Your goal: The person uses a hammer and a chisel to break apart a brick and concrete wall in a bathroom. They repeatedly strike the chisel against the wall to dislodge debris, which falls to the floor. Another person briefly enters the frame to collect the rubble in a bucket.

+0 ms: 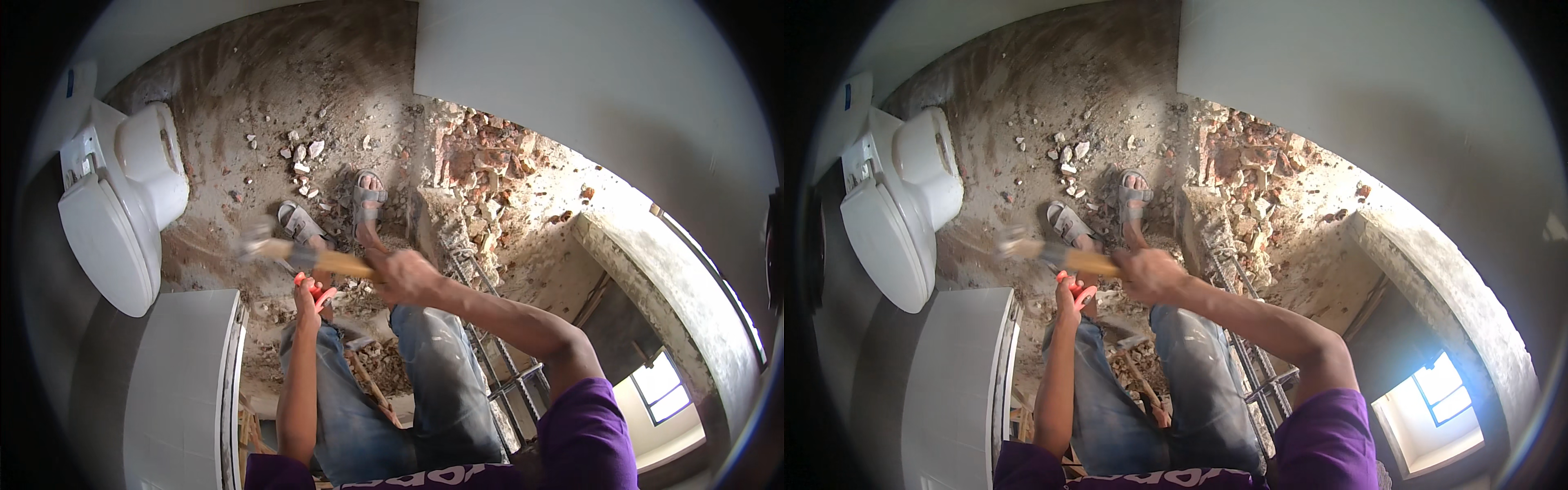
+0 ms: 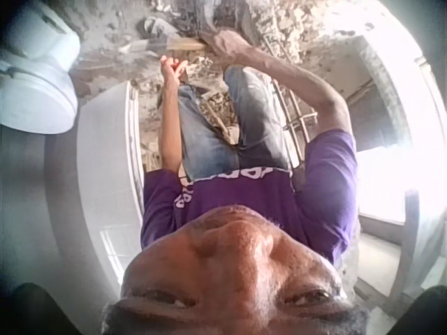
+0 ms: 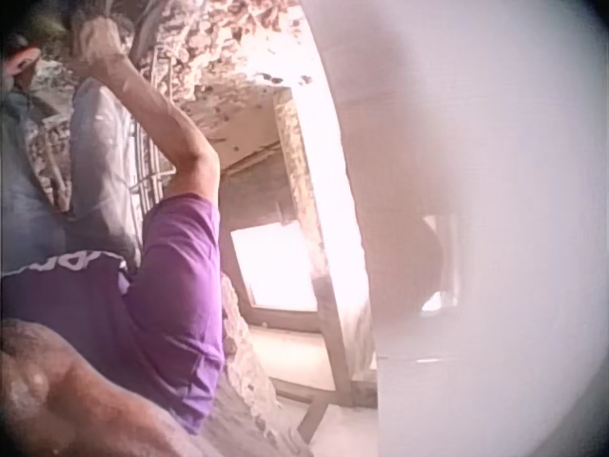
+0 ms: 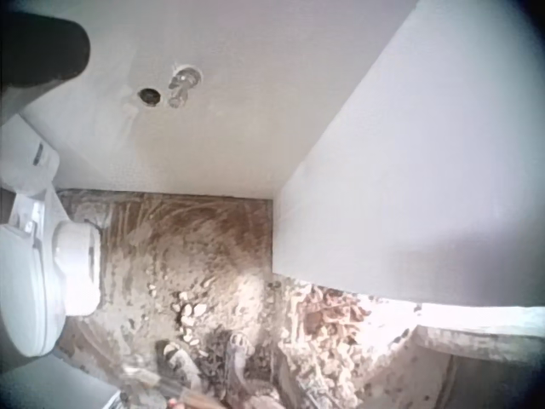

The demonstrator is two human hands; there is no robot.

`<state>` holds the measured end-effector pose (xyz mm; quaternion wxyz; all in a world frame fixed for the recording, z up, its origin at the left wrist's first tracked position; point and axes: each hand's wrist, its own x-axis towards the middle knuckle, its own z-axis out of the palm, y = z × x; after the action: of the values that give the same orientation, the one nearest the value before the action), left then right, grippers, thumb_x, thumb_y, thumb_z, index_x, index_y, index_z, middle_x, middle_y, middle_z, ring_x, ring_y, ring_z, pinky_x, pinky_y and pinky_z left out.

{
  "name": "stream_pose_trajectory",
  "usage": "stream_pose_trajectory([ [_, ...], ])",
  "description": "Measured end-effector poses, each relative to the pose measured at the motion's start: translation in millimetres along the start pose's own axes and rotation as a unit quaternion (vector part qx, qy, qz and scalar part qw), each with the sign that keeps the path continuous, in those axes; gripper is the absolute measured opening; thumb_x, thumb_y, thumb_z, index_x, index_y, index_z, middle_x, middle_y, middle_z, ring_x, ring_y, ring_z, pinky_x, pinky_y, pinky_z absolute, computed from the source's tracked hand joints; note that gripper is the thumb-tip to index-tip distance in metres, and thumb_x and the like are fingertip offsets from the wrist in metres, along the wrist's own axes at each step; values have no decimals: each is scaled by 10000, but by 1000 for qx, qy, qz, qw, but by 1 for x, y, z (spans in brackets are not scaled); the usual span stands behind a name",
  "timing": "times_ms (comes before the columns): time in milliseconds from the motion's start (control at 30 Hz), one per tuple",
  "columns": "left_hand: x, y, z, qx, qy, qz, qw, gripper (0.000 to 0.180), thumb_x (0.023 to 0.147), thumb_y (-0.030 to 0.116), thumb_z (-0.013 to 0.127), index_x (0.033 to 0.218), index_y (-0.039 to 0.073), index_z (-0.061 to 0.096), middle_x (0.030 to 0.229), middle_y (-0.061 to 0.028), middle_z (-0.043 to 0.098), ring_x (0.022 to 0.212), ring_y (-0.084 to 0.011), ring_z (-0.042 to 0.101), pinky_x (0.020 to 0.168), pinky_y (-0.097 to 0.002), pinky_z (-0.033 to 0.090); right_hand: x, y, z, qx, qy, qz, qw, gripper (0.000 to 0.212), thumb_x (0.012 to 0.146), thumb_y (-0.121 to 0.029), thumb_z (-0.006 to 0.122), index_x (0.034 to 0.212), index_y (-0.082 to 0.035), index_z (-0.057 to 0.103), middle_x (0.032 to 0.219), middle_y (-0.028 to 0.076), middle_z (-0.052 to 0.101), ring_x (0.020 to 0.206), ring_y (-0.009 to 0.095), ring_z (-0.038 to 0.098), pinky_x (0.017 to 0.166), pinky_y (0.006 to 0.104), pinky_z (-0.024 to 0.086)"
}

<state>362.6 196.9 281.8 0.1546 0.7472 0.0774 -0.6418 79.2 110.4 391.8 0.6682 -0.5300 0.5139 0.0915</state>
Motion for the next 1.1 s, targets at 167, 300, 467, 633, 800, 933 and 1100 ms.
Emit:
stream_pose_trajectory([
  [167,1,12,5,-8,22,-2,1000,247,791,231,590,983,146,461,742,-17,516,606,-138,509,520,-347,519,66,-7,-14,-8,134,-236,962,417,829,-220,550,1206,-44,524,673,154,622,559,271,628,498,403,527],
  [300,-4,30,7,23,-1,39,999,207,825,232,569,989,162,463,728,-10,520,591,-149,514,473,-325,466,52,131,-60,84,44,204,974,574,831,-156,590,1388,-179,452,932,88,674,542,112,577,461,243,490],
  [467,-6,25,3,15,21,-2,1000,188,835,233,567,962,135,471,756,-16,549,658,-162,557,517,-328,479,-26,242,-32,-160,54,225,960,372,808,-97,557,1177,-52,564,804,129,666,547,177,598,471,331,480],
  [633,10,11,-8,-17,35,-53,998,172,821,243,572,900,116,486,759,-22,555,693,-166,568,582,-335,508,-44,136,11,20,-19,241,970,377,815,-77,535,1187,-23,567,649,67,587,511,168,537,412,291,436],
  [800,20,5,-12,-30,0,-1,1000,164,810,229,586,884,127,480,735,-24,539,664,-152,550,575,-336,504,2,20,11,-4,92,-77,993,289,838,-165,541,1060,17,508,588,78,551,473,230,562,432,362,481],
  [933,16,13,-4,-13,-14,8,1000,193,812,235,594,917,133,469,721,-23,533,641,-151,552,545,-314,502,56,-6,-1,-36,145,-211,966,388,832,-208,558,1154,4,509,596,74,569,465,197,567,429,338,489],
  [1100,1,37,6,21,-6,4,1000,211,816,258,592,941,146,464,735,-15,537,608,-146,556,459,-291,467,47,131,-60,51,2,229,972,521,890,-116,524,1382,-270,454,1027,57,677,590,103,575,520,244,494],
])
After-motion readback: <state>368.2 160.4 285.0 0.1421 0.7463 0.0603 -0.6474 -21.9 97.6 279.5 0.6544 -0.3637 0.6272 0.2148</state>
